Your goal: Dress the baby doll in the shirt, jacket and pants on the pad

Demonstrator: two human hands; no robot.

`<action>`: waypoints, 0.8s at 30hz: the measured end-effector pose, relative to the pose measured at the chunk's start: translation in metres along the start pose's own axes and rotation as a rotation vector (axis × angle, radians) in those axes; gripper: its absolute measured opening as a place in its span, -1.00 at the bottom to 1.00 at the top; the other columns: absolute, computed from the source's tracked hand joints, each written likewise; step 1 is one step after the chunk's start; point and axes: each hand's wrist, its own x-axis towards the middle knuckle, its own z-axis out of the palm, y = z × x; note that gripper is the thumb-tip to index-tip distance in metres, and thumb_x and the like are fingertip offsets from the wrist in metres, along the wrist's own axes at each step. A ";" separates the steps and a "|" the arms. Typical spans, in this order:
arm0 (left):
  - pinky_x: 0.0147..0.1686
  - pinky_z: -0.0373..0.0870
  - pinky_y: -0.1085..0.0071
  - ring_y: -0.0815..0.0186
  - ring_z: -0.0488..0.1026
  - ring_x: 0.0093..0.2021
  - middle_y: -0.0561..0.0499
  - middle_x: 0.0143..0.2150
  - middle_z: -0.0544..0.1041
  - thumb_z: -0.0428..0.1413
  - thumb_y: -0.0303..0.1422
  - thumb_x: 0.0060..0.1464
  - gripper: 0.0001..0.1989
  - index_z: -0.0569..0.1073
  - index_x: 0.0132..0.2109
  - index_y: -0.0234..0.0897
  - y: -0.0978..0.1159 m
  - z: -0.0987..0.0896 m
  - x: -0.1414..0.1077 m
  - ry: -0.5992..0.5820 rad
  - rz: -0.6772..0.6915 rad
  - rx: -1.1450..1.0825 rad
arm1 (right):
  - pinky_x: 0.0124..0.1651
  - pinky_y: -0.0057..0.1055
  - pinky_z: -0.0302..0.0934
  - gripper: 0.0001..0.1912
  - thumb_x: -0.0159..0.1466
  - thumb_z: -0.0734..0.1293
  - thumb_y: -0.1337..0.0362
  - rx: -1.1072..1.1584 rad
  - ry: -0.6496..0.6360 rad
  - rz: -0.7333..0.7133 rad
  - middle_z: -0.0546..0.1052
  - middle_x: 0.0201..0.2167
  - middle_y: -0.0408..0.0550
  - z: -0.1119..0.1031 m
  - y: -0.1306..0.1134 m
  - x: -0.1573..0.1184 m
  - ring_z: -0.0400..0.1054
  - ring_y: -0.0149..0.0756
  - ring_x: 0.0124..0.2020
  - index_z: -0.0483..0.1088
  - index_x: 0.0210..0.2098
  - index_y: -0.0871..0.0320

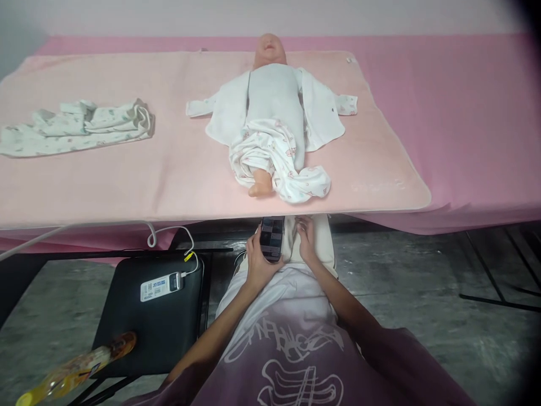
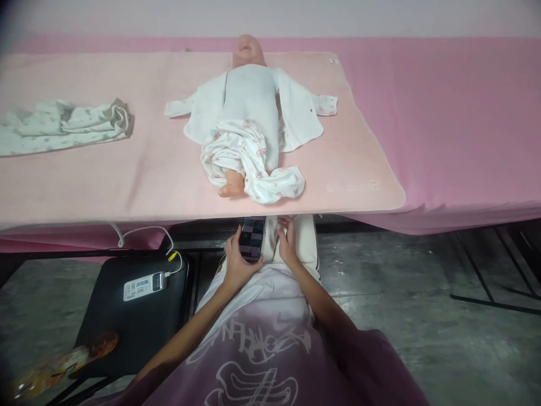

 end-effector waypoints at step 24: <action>0.52 0.17 -0.45 -0.48 0.14 0.61 -0.46 0.49 0.30 0.38 0.14 0.00 0.17 0.03 0.54 -0.25 -0.198 -0.130 -0.153 0.827 -1.215 0.325 | -0.13 -0.25 0.44 -0.56 0.51 0.35 -0.15 0.103 0.001 0.085 0.58 -0.18 -0.01 -0.005 0.003 0.005 0.46 -0.23 -0.27 0.43 0.06 0.09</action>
